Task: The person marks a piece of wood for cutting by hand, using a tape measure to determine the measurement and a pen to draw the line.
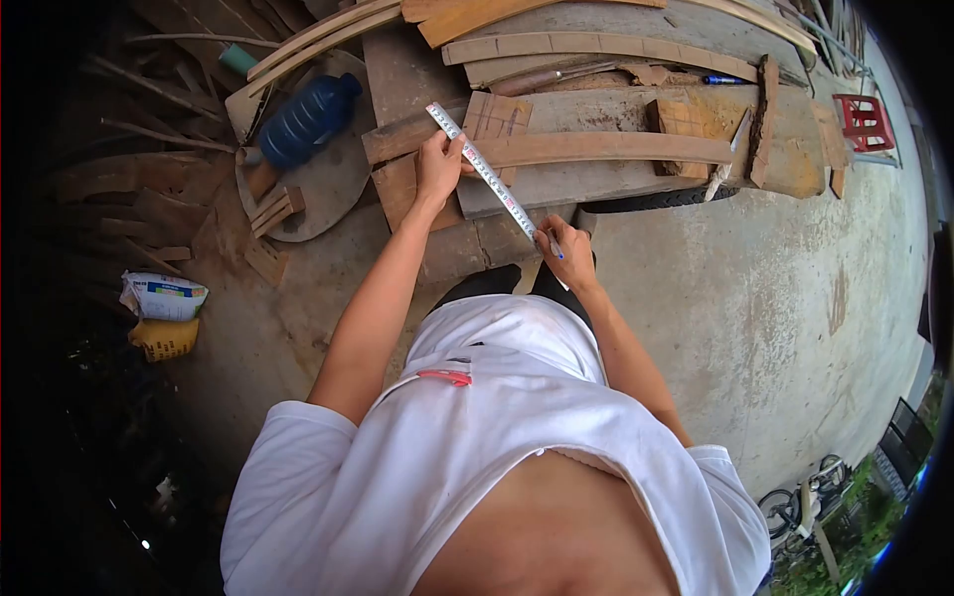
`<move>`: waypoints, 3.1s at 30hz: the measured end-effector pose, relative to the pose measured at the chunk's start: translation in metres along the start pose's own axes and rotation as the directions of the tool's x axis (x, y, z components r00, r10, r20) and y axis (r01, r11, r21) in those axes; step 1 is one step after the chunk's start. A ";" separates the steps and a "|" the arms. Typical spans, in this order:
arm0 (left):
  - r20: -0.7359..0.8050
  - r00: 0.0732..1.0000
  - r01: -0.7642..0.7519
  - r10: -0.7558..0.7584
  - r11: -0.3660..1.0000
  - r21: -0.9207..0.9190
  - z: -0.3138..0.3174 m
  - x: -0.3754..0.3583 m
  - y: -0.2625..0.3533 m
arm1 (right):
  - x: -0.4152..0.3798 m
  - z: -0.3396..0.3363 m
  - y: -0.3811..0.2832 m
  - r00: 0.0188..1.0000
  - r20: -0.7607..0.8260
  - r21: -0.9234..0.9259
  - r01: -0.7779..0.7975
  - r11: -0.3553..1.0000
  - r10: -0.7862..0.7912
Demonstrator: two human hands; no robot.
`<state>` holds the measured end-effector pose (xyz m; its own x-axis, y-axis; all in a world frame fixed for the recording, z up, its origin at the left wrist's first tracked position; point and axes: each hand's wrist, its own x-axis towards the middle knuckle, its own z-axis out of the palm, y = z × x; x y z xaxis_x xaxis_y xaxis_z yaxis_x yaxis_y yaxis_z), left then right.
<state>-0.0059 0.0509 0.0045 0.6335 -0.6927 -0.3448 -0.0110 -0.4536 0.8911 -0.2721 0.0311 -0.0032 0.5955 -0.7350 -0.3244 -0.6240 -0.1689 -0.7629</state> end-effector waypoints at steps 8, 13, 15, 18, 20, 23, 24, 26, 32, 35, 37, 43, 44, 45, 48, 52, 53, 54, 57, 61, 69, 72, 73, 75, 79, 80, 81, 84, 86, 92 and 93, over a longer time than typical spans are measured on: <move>0.139 0.973 -0.208 0.182 0.957 0.201 0.018 0.015 0.008 | -0.040 0.026 -0.007 0.979 -0.195 -0.010 -0.070 0.997 0.067; 0.368 0.828 -0.547 0.423 0.464 0.697 0.014 -0.002 0.008 | -0.050 0.029 -0.006 0.961 -0.258 -0.029 -0.108 0.994 0.097; 0.503 0.659 -0.683 0.559 0.166 0.711 0.015 -0.003 -0.008 | -0.050 0.030 -0.006 0.962 -0.250 -0.030 -0.117 0.993 0.106; 0.502 0.705 -0.669 0.502 0.234 0.705 0.017 -0.001 -0.021 | -0.050 0.034 -0.004 0.964 -0.240 -0.021 -0.120 0.993 0.111; 0.502 0.717 -0.665 0.484 0.258 0.701 0.018 0.000 -0.023 | -0.051 0.034 -0.002 0.965 -0.235 -0.008 -0.120 0.993 0.115; 0.493 0.715 -0.662 0.496 0.256 0.704 0.018 0.003 -0.007 | -0.051 0.034 0.000 0.956 -0.238 0.016 -0.172 0.985 0.171; 0.517 0.726 -0.652 0.454 0.213 0.728 0.019 0.007 -0.003 | -0.051 0.034 0.001 0.955 -0.241 0.014 -0.174 0.985 0.172; 0.537 0.736 -0.642 0.412 0.173 0.747 0.021 0.010 0.003 | -0.048 0.035 0.005 0.934 -0.280 0.056 -0.215 0.975 0.222; 0.451 0.786 -0.594 0.423 0.315 0.740 0.025 0.015 -0.009 | -0.040 0.024 0.006 0.899 -0.339 0.187 -0.225 0.956 0.278; 0.450 0.802 -0.573 0.393 0.294 0.765 0.025 0.009 -0.006 | -0.050 0.031 0.006 0.919 -0.207 0.325 -0.259 0.909 0.336; 0.497 0.804 -0.584 0.327 0.282 0.761 0.024 -0.003 0.001 | -0.060 0.037 0.002 0.915 -0.073 0.429 -0.330 0.841 0.396; 0.461 0.834 -0.541 0.304 0.283 0.792 0.027 -0.009 0.003 | -0.066 0.049 0.003 0.880 -0.003 0.528 -0.401 0.749 0.474; 0.457 0.842 -0.533 0.287 0.304 0.790 0.027 -0.009 0.003 | -0.066 0.051 0.004 0.881 -0.002 0.530 -0.401 0.747 0.474; 0.454 0.849 -0.524 0.270 0.325 0.787 0.027 -0.008 0.002 | -0.065 0.053 0.007 0.897 -0.068 0.495 -0.350 0.795 0.437; 0.428 0.861 -0.504 0.276 0.339 0.794 0.025 -0.008 -0.002 | -0.064 0.056 0.014 0.905 -0.140 0.451 -0.303 0.839 0.402; 0.414 0.864 -0.495 0.288 0.332 0.803 0.026 -0.007 -0.001 | -0.065 0.058 0.016 0.909 -0.154 0.437 -0.289 0.852 0.388; 0.424 0.862 -0.500 0.278 0.329 0.801 0.026 -0.007 0.001 | -0.065 0.060 0.017 0.909 -0.154 0.438 -0.288 0.852 0.387; 0.433 0.860 -0.504 0.268 0.326 0.800 0.025 -0.005 0.001 | -0.065 0.061 0.017 0.909 -0.154 0.435 -0.288 0.853 0.386; 0.447 0.842 -0.539 0.302 0.433 0.722 0.026 -0.001 -0.004 | -0.064 0.064 0.018 0.910 -0.157 0.439 -0.284 0.852 0.384; 0.458 0.806 -0.592 0.376 0.468 0.656 0.031 0.000 -0.014 | -0.065 0.067 0.019 0.909 -0.164 0.444 -0.279 0.852 0.383; 0.450 0.785 -0.619 0.425 0.506 0.601 0.036 0.002 -0.016 | -0.066 0.068 0.019 0.902 -0.149 0.468 -0.296 0.833 0.405; 0.450 0.779 -0.626 0.436 0.510 0.590 0.036 0.004 -0.015 | -0.066 0.063 0.016 0.891 -0.088 0.495 -0.348 0.796 0.445; 0.450 0.779 -0.626 0.436 0.508 0.591 0.035 0.006 -0.014 | -0.067 0.061 0.013 0.882 -0.037 0.514 -0.387 0.766 0.470; 0.482 0.803 -0.592 0.352 0.566 0.574 0.032 0.010 -0.012 | -0.066 0.061 0.014 0.894 -0.081 0.502 -0.345 0.793 0.441; 0.465 0.748 -0.655 0.474 0.407 0.637 0.031 0.001 -0.010 | -0.067 0.060 0.020 0.913 -0.154 0.455 -0.273 0.847 0.378; 0.451 0.771 -0.631 0.449 0.444 0.637 0.030 -0.001 -0.008 | -0.067 0.059 0.020 0.912 -0.154 0.455 -0.276 0.846 0.380; 0.435 0.794 -0.604 0.424 0.478 0.637 0.030 -0.002 -0.008 | -0.066 0.060 0.022 0.911 -0.147 0.447 -0.287 0.847 0.386; 0.385 0.838 -0.539 0.387 0.480 0.692 0.035 -0.006 -0.009 | -0.064 0.061 0.024 0.913 -0.136 0.438 -0.293 0.850 0.385; 0.363 0.853 -0.514 0.376 0.475 0.715 0.039 -0.006 -0.011 | -0.064 0.060 0.025 0.916 -0.134 0.435 -0.288 0.853 0.378; 0.412 0.844 -0.532 0.342 0.448 0.719 0.037 -0.004 -0.004 | -0.065 0.047 0.014 0.891 0.022 0.452 -0.414 0.790 0.454; 0.424 0.835 -0.546 0.350 0.440 0.713 0.037 -0.003 -0.003 | -0.065 0.047 0.016 0.929 -0.119 0.346 -0.294 0.891 0.352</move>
<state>-0.0368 0.0336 -0.0085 0.1970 -0.9752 -0.1014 -0.9023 -0.2207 0.3703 -0.2973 0.1073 -0.0207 0.2734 -0.8197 -0.5034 -0.5562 0.2922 -0.7780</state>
